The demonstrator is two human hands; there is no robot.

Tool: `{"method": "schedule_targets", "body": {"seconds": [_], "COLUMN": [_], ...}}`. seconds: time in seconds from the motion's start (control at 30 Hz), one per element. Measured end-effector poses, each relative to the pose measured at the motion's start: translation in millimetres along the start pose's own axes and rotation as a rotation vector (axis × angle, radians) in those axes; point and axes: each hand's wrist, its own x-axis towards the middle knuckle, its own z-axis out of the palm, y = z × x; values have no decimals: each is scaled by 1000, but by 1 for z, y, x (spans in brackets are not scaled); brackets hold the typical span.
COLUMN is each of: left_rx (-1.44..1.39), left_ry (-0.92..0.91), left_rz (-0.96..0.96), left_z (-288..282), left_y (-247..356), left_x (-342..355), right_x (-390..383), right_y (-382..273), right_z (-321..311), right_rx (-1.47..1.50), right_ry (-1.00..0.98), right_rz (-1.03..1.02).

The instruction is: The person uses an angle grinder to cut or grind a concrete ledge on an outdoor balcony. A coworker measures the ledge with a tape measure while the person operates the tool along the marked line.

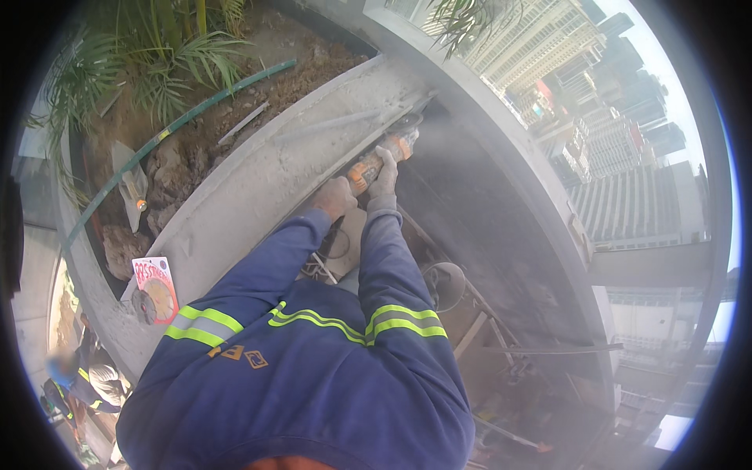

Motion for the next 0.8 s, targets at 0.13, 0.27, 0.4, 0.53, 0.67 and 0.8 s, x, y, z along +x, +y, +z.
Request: {"method": "schedule_targets", "body": {"seconds": [0.13, 0.27, 0.4, 0.53, 0.67, 0.8], "left_rx": [20, 21, 28, 28, 45, 29], "left_ry": [-15, -28, -21, -13, -24, -35], "left_rz": [-38, -42, -18, -20, -32, -32], "left_z": [-4, -8, -9, -10, -10, -11], "left_y": [2, 3, -4, -10, -9, -10], "left_x": [-5, -14, -18, -22, -24, -23], "right_x": [-5, -15, -25, -35, -31, -27], "right_y": [2, 1, 4, 7, 9, 10], "right_z": [4, 5, 9, 15, 8, 5], "right_rx": [0, -21, -11, 5, 10, -16], "right_ry": [18, 23, 33, 33, 47, 69], "right_rz": [-14, -23, 8, 16, 12, 25]}}
